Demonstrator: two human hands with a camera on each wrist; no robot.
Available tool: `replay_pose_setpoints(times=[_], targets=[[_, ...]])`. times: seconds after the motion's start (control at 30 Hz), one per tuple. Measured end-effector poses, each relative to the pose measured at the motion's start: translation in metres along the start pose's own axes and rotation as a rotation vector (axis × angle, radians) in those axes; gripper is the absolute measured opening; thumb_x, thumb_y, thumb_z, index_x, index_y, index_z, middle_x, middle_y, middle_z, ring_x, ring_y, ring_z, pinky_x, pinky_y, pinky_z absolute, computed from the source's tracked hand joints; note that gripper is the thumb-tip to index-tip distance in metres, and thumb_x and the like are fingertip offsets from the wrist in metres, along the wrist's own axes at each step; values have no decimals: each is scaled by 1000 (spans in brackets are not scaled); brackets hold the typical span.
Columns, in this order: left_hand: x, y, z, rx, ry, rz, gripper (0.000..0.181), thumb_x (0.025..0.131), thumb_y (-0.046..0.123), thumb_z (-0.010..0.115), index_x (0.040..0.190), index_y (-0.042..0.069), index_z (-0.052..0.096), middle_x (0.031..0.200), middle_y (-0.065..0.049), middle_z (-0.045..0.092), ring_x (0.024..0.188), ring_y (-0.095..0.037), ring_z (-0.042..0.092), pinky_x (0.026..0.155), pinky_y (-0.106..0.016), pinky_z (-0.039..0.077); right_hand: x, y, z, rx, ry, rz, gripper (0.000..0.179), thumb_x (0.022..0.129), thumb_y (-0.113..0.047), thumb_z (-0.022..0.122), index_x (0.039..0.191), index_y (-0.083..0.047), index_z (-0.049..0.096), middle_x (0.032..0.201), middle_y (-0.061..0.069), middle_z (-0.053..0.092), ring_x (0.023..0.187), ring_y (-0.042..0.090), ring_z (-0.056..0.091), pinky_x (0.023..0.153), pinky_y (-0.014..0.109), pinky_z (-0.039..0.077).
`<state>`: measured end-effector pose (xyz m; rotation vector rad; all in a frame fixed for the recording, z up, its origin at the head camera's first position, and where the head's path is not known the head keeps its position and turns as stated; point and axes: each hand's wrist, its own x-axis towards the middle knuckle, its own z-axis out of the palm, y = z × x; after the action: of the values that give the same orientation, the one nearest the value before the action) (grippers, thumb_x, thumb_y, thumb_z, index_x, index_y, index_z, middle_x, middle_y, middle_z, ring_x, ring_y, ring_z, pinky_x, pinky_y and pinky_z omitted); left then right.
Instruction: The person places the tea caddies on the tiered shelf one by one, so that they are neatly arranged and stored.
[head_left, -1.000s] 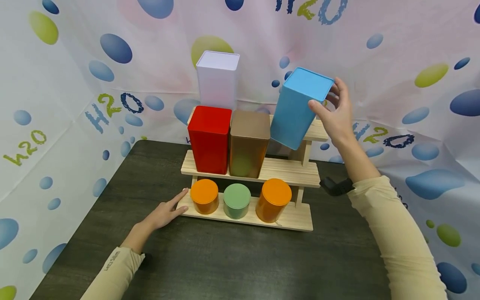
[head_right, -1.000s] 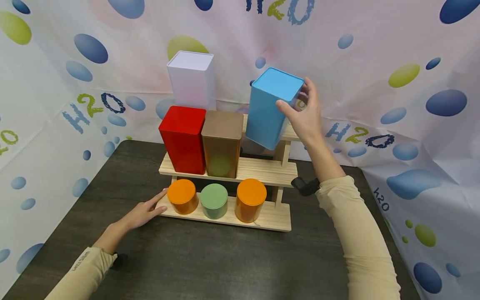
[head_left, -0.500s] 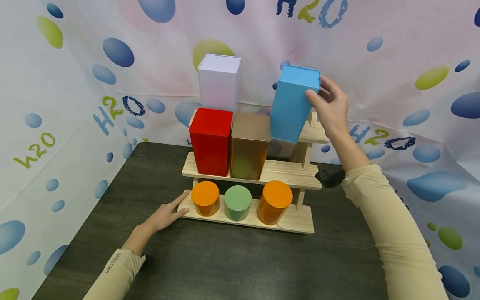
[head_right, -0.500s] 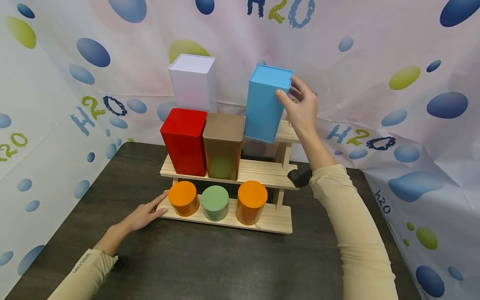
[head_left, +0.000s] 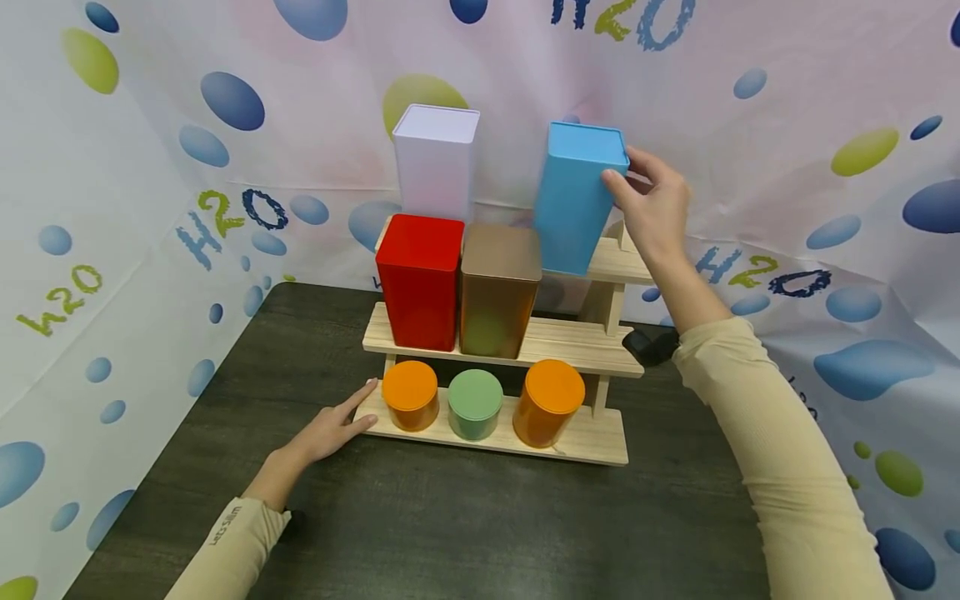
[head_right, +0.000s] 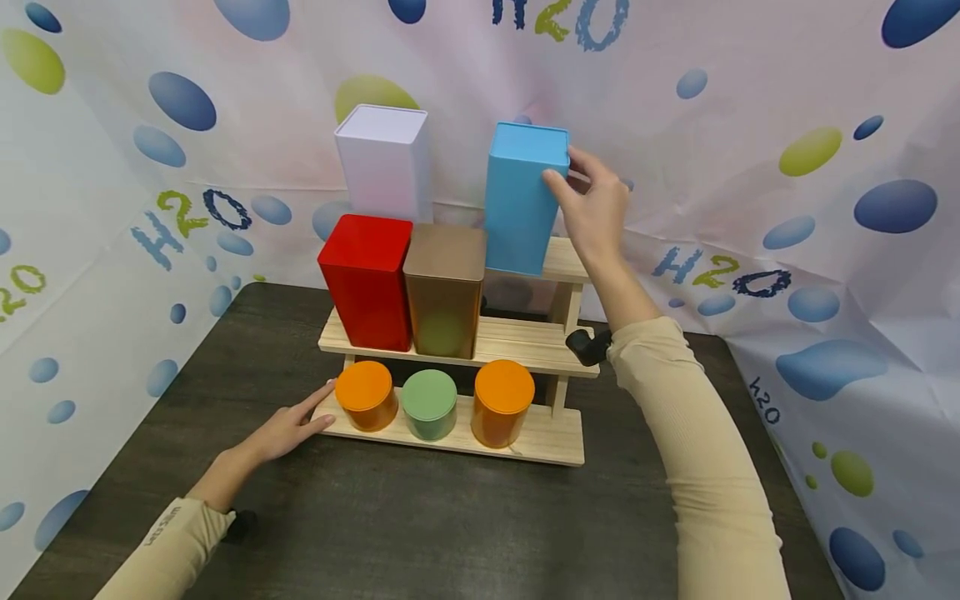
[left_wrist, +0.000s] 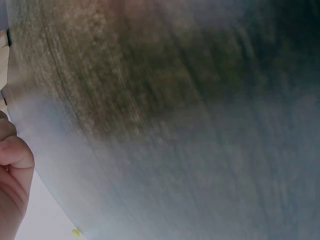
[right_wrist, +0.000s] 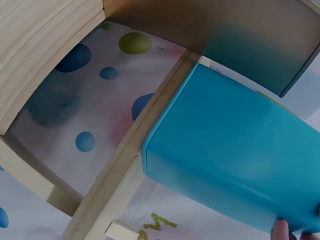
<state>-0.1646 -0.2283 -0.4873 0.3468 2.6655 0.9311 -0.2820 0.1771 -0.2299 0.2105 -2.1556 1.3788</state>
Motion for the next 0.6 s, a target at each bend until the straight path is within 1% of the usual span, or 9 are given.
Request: replay_pose_setpoints(times=[0.23,0.3,0.6], targets=[[1,1,0,19,0,3,69,93,47,44,148,17,16,146,-21,25,105,-42,54,90,-58,36,3,-10,7,-13,-54,81,45,86,-21,64,128,-9,54,125,11,57,109,24,58,79,31,50],[0,1,0,17,1,4,68,93,47,45,148,16,16,146,-21,25,105,-41,54,90,-58,37,3,-12,10,-11,-74,92,45,86,-20,64,129,-10,54,126,10,56,110,23,57,81,32,50],[0,3,0,17,-2,7,69,93,46,45,148,15,16,145,-23,25,108,-44,51,90,-59,36,4,-16,23,58,-136,79,46,86,-13,63,131,-10,52,127,11,55,111,24,57,80,33,50]])
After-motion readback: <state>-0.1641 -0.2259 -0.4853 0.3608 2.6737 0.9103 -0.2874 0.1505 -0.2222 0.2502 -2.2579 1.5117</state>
